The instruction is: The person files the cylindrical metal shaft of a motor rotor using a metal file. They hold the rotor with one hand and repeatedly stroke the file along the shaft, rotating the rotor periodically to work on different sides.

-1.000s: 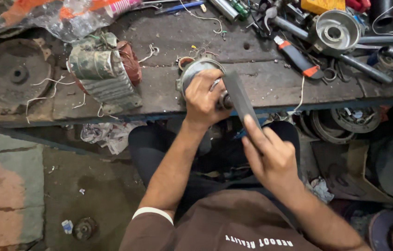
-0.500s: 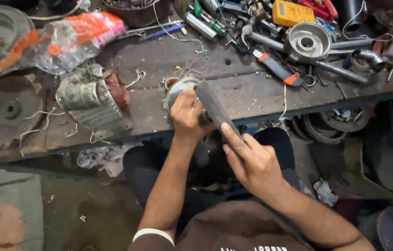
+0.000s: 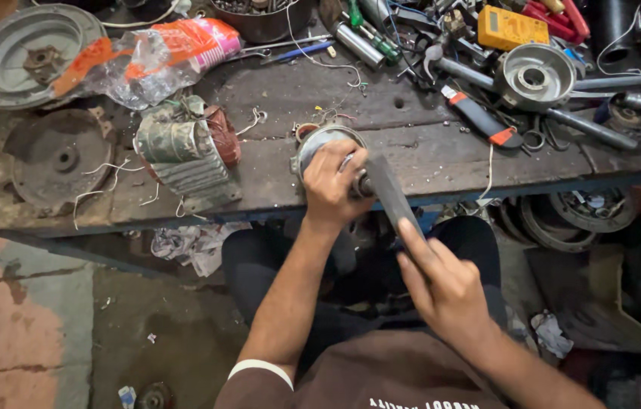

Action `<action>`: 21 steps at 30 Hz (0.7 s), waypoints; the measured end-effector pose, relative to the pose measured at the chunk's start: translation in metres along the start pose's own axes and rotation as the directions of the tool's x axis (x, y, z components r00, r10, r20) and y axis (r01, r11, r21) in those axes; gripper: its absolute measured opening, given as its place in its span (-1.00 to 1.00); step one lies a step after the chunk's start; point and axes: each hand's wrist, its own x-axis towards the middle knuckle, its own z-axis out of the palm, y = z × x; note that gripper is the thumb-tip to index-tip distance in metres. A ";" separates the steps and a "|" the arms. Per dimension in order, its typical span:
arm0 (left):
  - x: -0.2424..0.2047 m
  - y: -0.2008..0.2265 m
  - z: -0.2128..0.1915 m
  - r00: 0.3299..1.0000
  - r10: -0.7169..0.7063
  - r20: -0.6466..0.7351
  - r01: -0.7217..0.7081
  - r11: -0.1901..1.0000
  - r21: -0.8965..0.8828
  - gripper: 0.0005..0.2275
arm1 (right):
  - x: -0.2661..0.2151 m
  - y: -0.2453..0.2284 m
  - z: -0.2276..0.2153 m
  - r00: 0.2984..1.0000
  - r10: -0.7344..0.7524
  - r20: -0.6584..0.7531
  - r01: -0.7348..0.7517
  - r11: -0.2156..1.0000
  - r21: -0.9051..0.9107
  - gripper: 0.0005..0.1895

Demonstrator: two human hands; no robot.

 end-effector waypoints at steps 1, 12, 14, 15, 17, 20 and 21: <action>-0.002 0.001 0.001 1.000 -0.002 -0.001 0.002 1.000 0.002 -0.54 | -0.006 -0.002 -0.001 1.000 0.008 -0.006 -0.008 1.000 0.012 -0.46; -0.001 0.000 0.002 1.000 0.018 -0.007 -0.018 0.999 0.033 -0.59 | 0.007 -0.005 -0.003 1.000 0.022 0.008 -0.022 1.000 0.011 -0.45; -0.003 -0.001 0.003 1.000 0.007 0.002 -0.007 0.999 0.037 -0.57 | 0.003 -0.005 -0.005 0.998 0.058 0.022 -0.059 0.998 0.023 -0.45; -0.004 -0.004 0.003 1.000 0.012 0.004 -0.012 1.000 0.024 -0.53 | 0.002 -0.001 -0.003 0.999 0.035 0.019 -0.036 0.999 0.017 -0.45; -0.010 -0.001 0.004 1.000 0.002 0.001 -0.002 1.000 -0.007 -0.51 | -0.002 0.006 -0.001 1.000 0.001 0.013 -0.001 1.000 0.006 -0.46; -0.002 -0.004 0.003 0.999 0.020 -0.030 -0.020 1.000 -0.020 -0.54 | 0.002 0.015 0.005 0.998 -0.055 0.035 0.056 0.998 -0.036 -0.44; 0.000 -0.004 0.001 0.999 0.026 -0.021 -0.026 0.999 -0.023 -0.54 | 0.002 0.013 0.006 0.999 -0.045 0.028 0.046 0.998 -0.032 -0.44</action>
